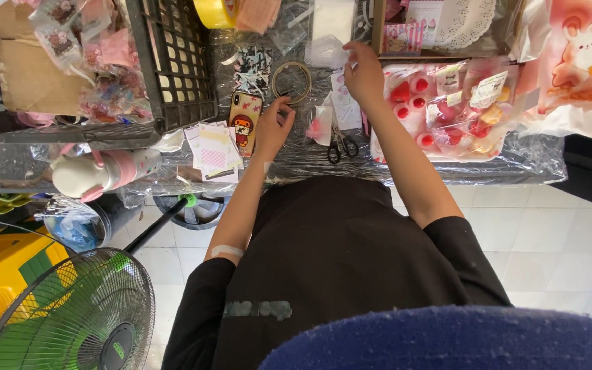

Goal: Packaging small decorative wax melts into plastic bags and applying labels.

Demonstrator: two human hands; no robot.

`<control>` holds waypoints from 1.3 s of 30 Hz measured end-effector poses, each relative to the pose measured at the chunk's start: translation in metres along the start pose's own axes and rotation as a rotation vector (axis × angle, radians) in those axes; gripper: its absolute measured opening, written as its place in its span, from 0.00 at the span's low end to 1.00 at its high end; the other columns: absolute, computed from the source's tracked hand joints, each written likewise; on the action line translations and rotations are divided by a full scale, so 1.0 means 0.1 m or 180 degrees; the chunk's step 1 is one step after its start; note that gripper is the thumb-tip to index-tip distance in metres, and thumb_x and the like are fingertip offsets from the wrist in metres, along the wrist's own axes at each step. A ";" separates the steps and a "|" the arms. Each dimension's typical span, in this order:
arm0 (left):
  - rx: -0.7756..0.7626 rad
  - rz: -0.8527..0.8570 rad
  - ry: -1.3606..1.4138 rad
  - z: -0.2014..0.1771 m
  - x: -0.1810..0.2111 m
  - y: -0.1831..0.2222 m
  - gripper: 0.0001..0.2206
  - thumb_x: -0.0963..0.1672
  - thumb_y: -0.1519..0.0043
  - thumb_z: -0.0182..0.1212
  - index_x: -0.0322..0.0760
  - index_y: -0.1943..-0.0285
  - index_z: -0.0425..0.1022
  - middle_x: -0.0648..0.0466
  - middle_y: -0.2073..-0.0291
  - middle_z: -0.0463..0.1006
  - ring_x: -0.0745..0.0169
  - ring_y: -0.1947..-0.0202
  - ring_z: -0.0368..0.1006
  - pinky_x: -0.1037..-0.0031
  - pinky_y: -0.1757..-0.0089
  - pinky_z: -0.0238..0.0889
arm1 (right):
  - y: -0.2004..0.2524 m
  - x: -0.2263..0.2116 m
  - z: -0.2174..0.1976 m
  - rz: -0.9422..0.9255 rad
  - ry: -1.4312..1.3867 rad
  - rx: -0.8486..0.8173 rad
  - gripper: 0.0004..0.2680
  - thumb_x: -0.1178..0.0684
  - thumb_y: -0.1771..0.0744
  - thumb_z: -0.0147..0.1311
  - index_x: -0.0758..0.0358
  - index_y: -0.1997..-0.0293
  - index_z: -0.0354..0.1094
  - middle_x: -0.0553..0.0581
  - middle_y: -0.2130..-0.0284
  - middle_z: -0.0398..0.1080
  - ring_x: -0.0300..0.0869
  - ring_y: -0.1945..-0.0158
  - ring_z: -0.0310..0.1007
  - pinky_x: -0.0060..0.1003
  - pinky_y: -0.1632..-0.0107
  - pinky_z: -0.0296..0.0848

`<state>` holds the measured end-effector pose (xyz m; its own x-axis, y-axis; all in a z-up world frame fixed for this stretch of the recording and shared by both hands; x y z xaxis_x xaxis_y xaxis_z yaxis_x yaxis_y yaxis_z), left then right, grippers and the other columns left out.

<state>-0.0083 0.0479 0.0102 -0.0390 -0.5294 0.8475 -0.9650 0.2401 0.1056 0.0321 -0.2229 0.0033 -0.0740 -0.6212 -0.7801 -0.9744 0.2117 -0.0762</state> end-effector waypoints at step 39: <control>-0.0398 -0.0350 -0.0324 0.39 0.07 0.01 0.22 0.47 0.38 0.66 0.36 0.39 0.67 0.49 0.48 0.72 0.57 0.64 0.76 0.66 0.60 0.69 | 0.45 -0.96 -1.13 0.0014 -0.2924 0.0094 0.11 0.50 0.24 0.40 0.67 0.53 0.66 0.55 0.66 0.72 0.39 0.62 0.76 0.35 0.54 0.78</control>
<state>-0.0200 0.0129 -0.0036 0.0326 -0.6362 0.7709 -0.9254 0.2722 0.2638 -0.0289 -0.2394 0.1447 0.1325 0.2208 -0.9663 -0.9678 0.2395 -0.0779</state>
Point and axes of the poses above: each hand's wrist, its own y-axis away from the middle knuckle, its own z-axis out of the palm, x = y × z, the point moved 5 cm from there along -y, towards the middle knuckle
